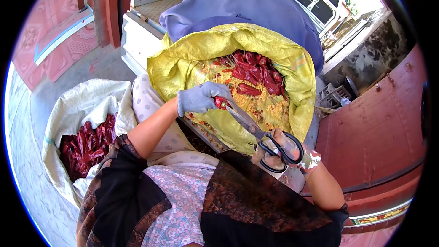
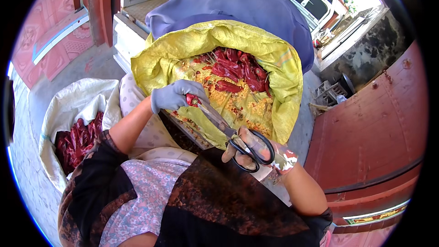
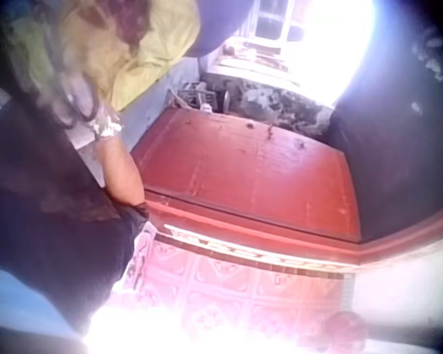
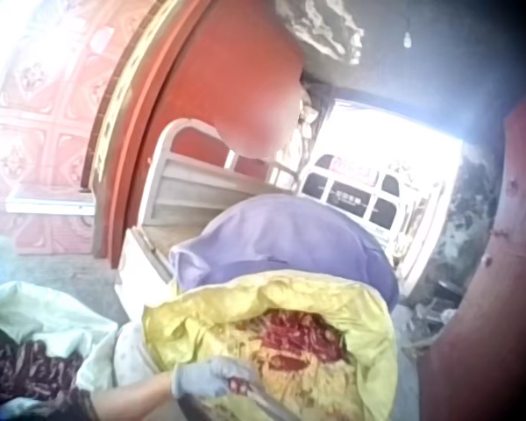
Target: The person uses scissors to cut the stems off red peppers by hand. They pick up individual peppers from a large yellow bag, snip the stems, and drop the processed peppers into a smaller white bag on the side.
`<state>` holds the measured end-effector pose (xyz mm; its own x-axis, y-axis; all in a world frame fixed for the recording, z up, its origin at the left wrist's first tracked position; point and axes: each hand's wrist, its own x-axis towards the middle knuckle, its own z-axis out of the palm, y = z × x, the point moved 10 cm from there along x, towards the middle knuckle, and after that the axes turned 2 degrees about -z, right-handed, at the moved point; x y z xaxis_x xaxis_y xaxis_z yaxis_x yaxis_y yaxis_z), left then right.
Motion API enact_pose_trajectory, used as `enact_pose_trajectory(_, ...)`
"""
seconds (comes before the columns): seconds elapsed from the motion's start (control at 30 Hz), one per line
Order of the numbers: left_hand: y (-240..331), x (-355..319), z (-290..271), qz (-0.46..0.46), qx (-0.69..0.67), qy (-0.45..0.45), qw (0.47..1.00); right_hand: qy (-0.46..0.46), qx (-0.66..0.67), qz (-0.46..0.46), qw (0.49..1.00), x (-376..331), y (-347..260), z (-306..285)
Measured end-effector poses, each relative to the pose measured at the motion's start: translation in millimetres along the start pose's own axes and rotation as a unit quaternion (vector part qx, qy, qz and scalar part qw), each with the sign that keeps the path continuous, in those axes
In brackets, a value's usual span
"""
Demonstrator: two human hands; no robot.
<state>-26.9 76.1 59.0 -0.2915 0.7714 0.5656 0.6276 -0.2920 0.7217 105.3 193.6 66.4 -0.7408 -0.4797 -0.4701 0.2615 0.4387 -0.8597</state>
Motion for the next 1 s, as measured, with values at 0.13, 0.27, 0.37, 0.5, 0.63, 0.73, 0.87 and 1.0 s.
enact_pose_trajectory(0.13,12.0,-0.8,2.3,0.034,-0.06,-0.02,0.997,0.007,0.005,0.028,1.0,1.9,-1.6,0.1)
enact_pose_trajectory(0.27,-8.8,-4.7,16.4,-0.018,-0.105,-0.04,0.993,-0.01,0.03,0.013,0.999,7.0,-2.1,5.7)
enact_pose_trajectory(0.37,-14.9,-5.2,14.5,-0.007,-0.056,-0.034,0.998,-0.016,0.066,0.015,0.998,10.3,1.6,7.5)
enact_pose_trajectory(0.5,-7.4,-5.8,10.8,-0.019,-0.141,-0.009,0.99,-0.022,0.098,-0.019,0.995,11.7,3.0,5.8)
enact_pose_trajectory(0.63,-17.9,-7.1,28.1,-0.075,-0.173,-0.063,0.98,-0.029,-0.025,-0.028,0.999,14.0,1.6,5.6)
enact_pose_trajectory(0.73,-28.8,-12.2,23.4,-0.067,-0.178,0.003,0.982,-0.057,-0.019,-0.13,0.99,30.8,13.7,3.4)
enact_pose_trajectory(0.87,-36.7,-13.7,32.8,-0.135,-0.26,-0.026,0.956,-0.079,0.001,-0.228,0.971,39.8,17.5,3.7)
enact_pose_trajectory(1.0,-33.5,-17.6,36.6,-0.167,-0.376,0.031,0.911,0.02,0.046,-0.123,0.991,50.6,62.3,-15.3)
